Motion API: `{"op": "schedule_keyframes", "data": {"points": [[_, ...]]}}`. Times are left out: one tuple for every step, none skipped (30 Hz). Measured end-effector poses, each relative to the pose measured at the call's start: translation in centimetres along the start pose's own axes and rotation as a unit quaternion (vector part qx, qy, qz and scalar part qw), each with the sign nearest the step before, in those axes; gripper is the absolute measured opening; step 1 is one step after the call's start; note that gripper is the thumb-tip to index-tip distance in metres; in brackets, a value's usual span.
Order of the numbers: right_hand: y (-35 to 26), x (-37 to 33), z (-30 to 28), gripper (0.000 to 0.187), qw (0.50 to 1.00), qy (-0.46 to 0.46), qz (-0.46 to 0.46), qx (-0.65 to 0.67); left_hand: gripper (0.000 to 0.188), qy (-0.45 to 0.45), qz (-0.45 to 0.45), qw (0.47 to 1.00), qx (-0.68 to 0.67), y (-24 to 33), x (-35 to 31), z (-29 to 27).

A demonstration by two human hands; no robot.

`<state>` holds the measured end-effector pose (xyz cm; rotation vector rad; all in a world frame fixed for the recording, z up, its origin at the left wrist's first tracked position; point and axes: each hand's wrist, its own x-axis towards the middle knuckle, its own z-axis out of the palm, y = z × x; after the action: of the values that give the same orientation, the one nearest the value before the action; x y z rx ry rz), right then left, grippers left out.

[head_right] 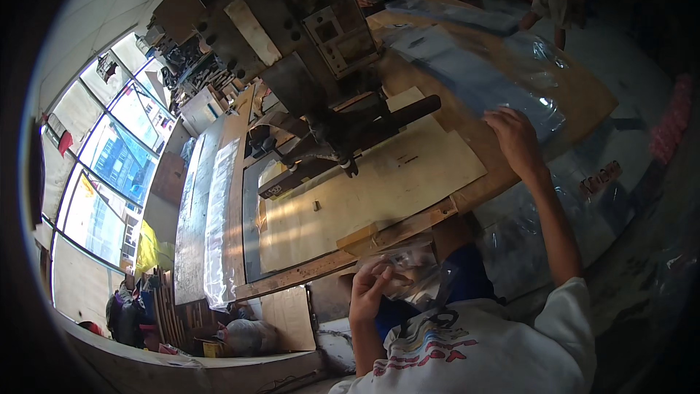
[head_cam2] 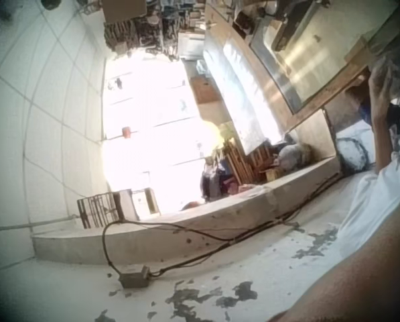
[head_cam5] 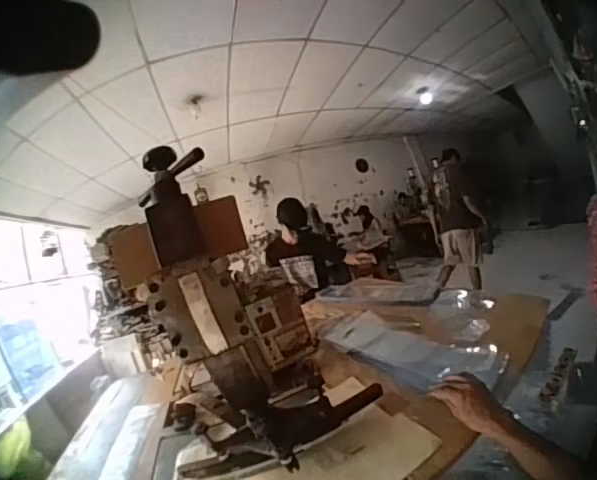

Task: The person seals plastic sheets by positioning them on the work surface, lowering the machine press arm onto each sheet, and gathering the finished sheets by hand.

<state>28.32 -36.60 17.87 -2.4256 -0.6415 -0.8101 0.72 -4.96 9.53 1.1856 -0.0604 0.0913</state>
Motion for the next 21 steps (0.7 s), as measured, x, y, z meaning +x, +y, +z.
{"op": "schedule_keyframes", "data": {"points": [[-0.5,-0.3,-1.7,0.020,1.000,0.002,0.001,-0.003,0.033,-0.009,-0.005,1.000,0.009,-0.1,0.1,-0.2],[-1.3,-1.0,-3.4,0.021,0.999,0.005,-0.029,0.017,0.033,-0.006,-0.003,1.000,0.010,-0.3,0.0,-0.7],[-2.0,-1.8,-5.2,0.023,0.998,0.008,-0.056,0.031,0.033,-0.001,0.002,1.000,0.023,-0.5,-0.2,-1.0],[-2.0,-2.7,-6.5,0.023,0.998,0.008,-0.053,0.027,0.032,0.002,0.007,0.999,0.036,-0.6,-0.1,-1.3],[-1.5,-3.7,-7.8,0.023,0.998,0.011,-0.049,0.032,0.032,-0.001,0.005,0.999,0.035,-0.6,-0.1,-1.5],[-0.8,-5.1,-9.0,0.023,0.998,0.015,-0.042,0.034,0.030,-0.012,0.000,1.000,0.015,-0.5,0.0,-1.4],[-0.1,-6.4,-9.8,0.023,0.999,0.015,-0.039,0.031,0.029,-0.020,-0.005,1.000,-0.004,-0.4,0.0,-1.4],[0.7,-7.8,-10.5,0.022,0.999,0.018,-0.021,0.022,0.029,-0.023,-0.008,1.000,-0.005,-0.5,0.0,-1.5],[1.3,-9.3,-11.4,0.022,1.000,0.021,0.000,0.011,0.027,-0.025,-0.006,1.000,-0.004,-0.6,0.0,-1.4],[1.5,-10.2,-12.0,0.022,1.000,0.019,0.003,0.010,0.026,-0.023,-0.002,1.000,-0.002,-0.7,-0.2,-1.5],[1.7,-11.0,-12.5,0.022,1.000,0.013,0.010,0.007,0.026,-0.023,-0.006,1.000,-0.003,-0.6,-0.1,-1.5],[2.0,-11.9,-13.2,0.021,1.000,0.008,0.020,0.000,0.026,-0.023,-0.005,0.999,0.031,-0.5,0.0,-1.4],[2.8,-12.8,-13.6,0.021,1.000,0.005,0.025,-0.002,0.025,-0.022,-0.004,0.998,0.065,-0.4,0.1,-1.4],[3.9,-13.9,-14.1,0.018,0.997,0.049,0.054,0.014,0.025,-0.024,-0.010,0.998,0.063,-0.2,0.1,-1.3],[4.9,-14.7,-14.7,0.016,0.992,0.095,0.083,0.028,0.024,-0.025,-0.012,0.998,0.056,0.0,0.3,-1.1],[5.6,-14.5,-15.9,0.017,0.985,0.150,0.079,-0.015,0.023,-0.024,-0.015,0.998,0.049,0.1,0.4,-1.0],[6.6,-13.5,-17.6,0.018,0.975,0.203,0.075,-0.058,0.023,-0.025,-0.021,0.998,0.047,0.1,0.7,-0.9],[8.3,-12.4,-19.2,0.021,0.952,0.294,0.074,-0.033,0.021,-0.021,-0.002,0.998,0.055,0.1,0.9,-0.8],[6.7,-8.9,-21.4,0.028,0.934,0.332,0.119,-0.051,0.020,-0.015,0.016,0.998,0.064,0.1,1.1,-0.8],[5.0,-5.2,-23.7,0.034,0.912,0.365,0.162,-0.094,0.019,-0.018,0.028,0.996,0.086,0.3,1.4,-0.6],[5.5,-1.5,-26.7,0.037,0.922,0.364,0.115,-0.056,0.019,-0.023,0.023,0.996,0.086,0.6,1.4,-0.4]]}}
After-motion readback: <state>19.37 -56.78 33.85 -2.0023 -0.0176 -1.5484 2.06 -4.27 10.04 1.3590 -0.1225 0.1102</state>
